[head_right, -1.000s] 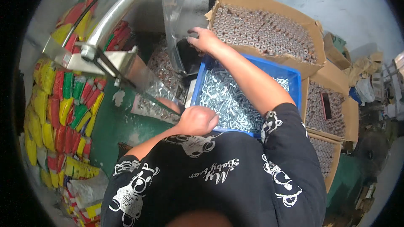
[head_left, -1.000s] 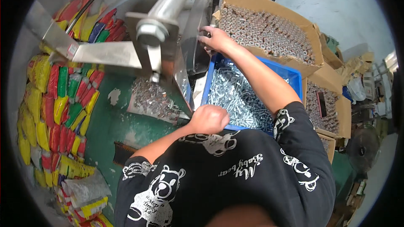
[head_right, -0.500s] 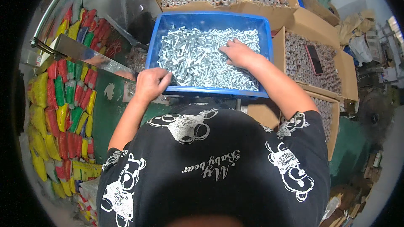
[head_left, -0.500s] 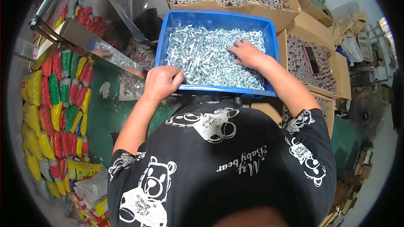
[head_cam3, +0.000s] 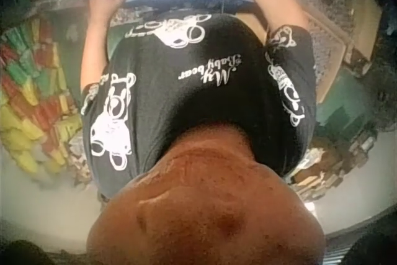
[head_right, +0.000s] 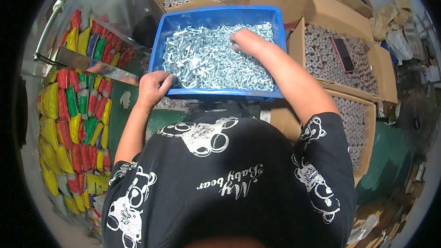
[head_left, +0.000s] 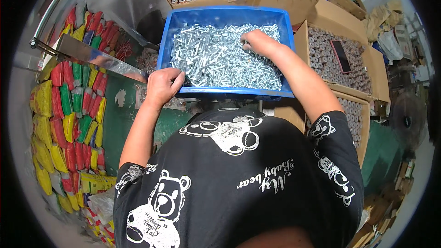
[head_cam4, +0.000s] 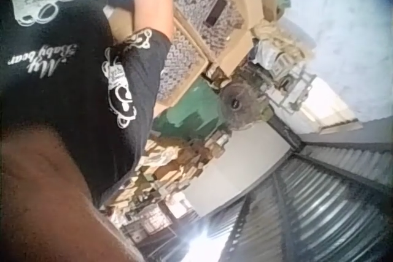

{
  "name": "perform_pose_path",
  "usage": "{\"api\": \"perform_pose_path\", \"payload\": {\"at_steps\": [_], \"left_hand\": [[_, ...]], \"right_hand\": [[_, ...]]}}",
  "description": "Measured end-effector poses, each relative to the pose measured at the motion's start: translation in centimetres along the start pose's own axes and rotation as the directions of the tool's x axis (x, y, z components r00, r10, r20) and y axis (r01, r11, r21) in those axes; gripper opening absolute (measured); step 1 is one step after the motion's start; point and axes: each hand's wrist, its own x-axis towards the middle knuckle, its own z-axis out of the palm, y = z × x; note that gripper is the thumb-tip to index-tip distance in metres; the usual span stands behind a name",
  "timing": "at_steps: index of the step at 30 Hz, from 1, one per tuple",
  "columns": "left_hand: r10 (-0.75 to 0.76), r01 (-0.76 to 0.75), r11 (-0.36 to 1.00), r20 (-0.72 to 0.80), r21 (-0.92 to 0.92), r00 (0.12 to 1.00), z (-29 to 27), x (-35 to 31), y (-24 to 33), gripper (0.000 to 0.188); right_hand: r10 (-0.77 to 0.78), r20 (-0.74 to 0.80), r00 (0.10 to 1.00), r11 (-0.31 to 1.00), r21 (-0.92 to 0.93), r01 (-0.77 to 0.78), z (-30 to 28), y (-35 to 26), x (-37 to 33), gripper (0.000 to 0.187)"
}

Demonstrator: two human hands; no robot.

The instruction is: Sorting metal bolts into a blue tray within a warehouse environment.

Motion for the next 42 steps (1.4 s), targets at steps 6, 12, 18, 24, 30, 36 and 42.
{"api": "perform_pose_path", "payload": {"at_steps": [6, 12, 18, 24, 30, 36, 42], "left_hand": [[0.012, -0.012, 1.0, 0.009, -0.018, 1.0, -0.3, 0.1, -0.2, 0.022], [0.011, -0.011, 1.0, 0.003, -0.023, 1.0, -0.2, -0.3, -0.7, 0.022], [0.069, -0.073, 0.995, -0.068, -0.061, 0.995, 0.1, -0.5, -1.7, 0.027], [0.096, -0.104, 0.984, -0.062, -0.143, 0.993, 0.8, -1.0, -2.6, 0.023], [0.131, -0.159, 0.961, -0.134, -0.228, 0.982, 1.8, -1.0, -3.4, 0.021], [0.174, -0.197, 0.955, -0.119, -0.222, 0.978, 1.5, -1.1, -3.9, 0.02], [0.17, -0.174, 0.958, -0.039, -0.228, 0.985, 0.2, -0.3, -2.4, 0.023]], "right_hand": [[0.025, -0.222, 0.975, 0.994, 0.106, -0.001, -0.3, 0.6, 0.7, 0.017], [0.207, -0.257, 0.944, 0.949, 0.287, -0.13, 0.3, 0.2, 3.5, 0.024], [0.317, -0.094, 0.944, 0.909, -0.254, -0.331, 3.5, -0.9, 11.0, 0.03], [0.312, -0.184, 0.932, 0.878, -0.319, -0.357, 3.8, 1.0, 11.2, 0.026], [0.437, -0.134, 0.89, 0.899, 0.018, -0.438, -0.9, -1.6, 7.8, 0.018], [0.396, 0.091, 0.914, 0.772, 0.506, -0.385, -4.4, -13.5, 10.9, 0.018], [0.244, -0.075, 0.967, 0.608, 0.789, -0.092, -3.0, -17.0, 18.8, 0.028]]}}
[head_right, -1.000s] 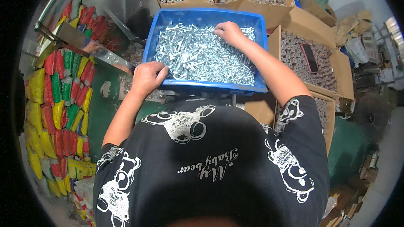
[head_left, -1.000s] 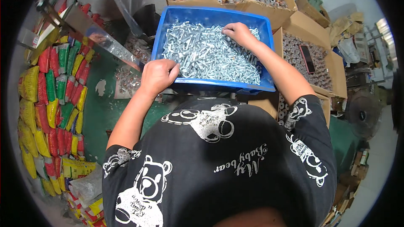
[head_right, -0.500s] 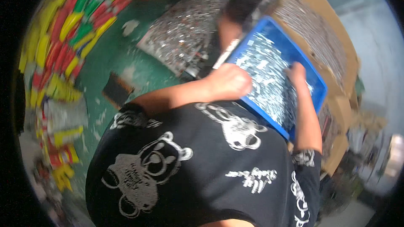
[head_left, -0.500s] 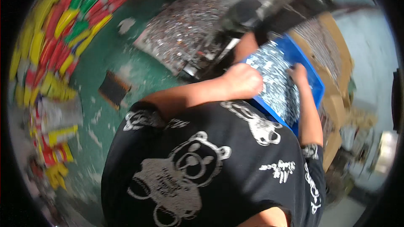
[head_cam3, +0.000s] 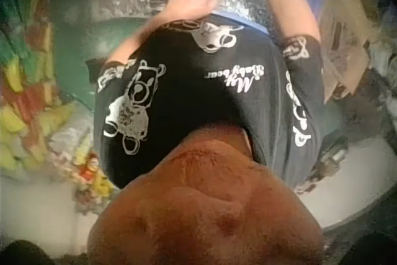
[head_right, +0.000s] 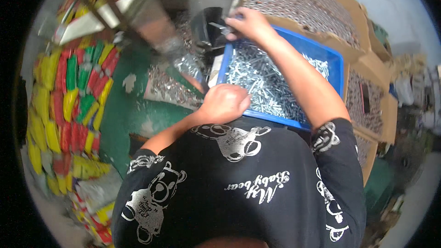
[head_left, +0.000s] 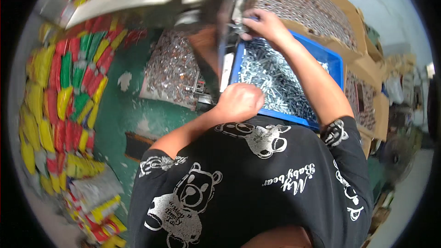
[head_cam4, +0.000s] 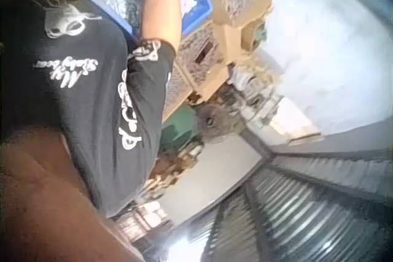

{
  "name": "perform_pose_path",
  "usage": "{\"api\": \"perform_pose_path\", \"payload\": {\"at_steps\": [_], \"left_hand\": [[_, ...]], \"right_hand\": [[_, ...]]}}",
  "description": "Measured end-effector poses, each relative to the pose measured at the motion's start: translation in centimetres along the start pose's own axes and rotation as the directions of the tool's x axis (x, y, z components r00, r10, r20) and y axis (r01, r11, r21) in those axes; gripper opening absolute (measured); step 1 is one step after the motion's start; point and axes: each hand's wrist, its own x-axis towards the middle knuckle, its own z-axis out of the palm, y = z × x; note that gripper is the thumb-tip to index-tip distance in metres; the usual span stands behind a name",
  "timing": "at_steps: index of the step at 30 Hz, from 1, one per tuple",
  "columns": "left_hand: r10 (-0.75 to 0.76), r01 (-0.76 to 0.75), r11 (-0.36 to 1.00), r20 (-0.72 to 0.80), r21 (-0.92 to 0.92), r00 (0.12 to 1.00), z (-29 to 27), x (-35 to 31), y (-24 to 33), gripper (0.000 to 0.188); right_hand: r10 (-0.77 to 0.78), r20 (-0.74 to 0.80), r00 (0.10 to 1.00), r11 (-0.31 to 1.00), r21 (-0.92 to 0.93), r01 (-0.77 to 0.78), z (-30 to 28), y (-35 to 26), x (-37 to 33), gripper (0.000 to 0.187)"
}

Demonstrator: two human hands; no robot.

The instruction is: Sorting metal bolts into a blue tray within a warehouse environment.

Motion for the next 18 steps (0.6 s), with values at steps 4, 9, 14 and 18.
{"api": "perform_pose_path", "payload": {"at_steps": [4, 9, 14, 18], "left_hand": [[-0.013, 0.013, 1.0, 0.015, -0.006, 1.0, 0.1, 0.3, 0.2, 0.026], [-0.136, 0.128, 0.987, 0.078, 0.093, 0.988, 0.2, 0.7, 1.3, 0.023], [-0.134, 0.134, 0.985, -0.005, 0.11, 0.991, 1.2, 0.3, 1.7, 0.026], [-0.15, 0.14, 0.978, 0.059, 0.154, 0.987, 1.9, 0.5, 1.1, 0.024]], "right_hand": [[-0.147, -0.071, 0.987, 0.978, 0.136, 0.156, -2.6, 0.1, -4.0, 0.037], [0.011, -0.341, 0.94, 1.0, 0.026, -0.002, -12.4, 5.4, -17.9, 0.028], [0.145, -0.78, 0.609, 0.989, 0.112, -0.092, -20.9, 12.9, -34.3, 0.026], [0.051, -0.934, 0.355, 0.848, -0.147, -0.509, -21.8, 23.4, -44.6, 0.023]]}}
